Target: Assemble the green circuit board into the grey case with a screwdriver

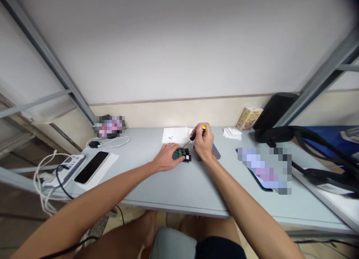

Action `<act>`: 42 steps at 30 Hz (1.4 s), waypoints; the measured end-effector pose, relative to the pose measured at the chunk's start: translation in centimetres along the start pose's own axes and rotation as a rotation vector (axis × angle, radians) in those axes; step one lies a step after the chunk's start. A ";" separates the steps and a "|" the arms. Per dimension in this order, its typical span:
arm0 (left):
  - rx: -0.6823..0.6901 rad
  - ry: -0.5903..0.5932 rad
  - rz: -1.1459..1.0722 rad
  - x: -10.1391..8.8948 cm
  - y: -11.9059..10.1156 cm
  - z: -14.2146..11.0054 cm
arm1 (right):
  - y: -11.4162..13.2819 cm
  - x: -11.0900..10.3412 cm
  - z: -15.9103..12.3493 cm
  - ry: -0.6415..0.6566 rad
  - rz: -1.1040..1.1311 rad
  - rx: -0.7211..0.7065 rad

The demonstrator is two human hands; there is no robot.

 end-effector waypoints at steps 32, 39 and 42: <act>-0.048 -0.058 -0.136 0.6 1.9 0.3 | -0.5 0.6 0.0 -0.013 0.026 -0.118; -0.094 -0.145 -0.183 0.7 2.2 0.5 | -0.1 0.7 0.0 -0.016 0.036 -0.078; -0.099 -0.150 -0.183 0.8 2.3 0.5 | -0.2 0.7 -0.1 -0.004 0.023 -0.099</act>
Point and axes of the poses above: each hand's wrist, its own z-axis towards the middle knuckle, its own x-axis out of the palm, y = z × x, the point moved 1 cm from there along z, towards the middle knuckle, and after that the axes turned 1 degree about y, right-handed, at the moved point
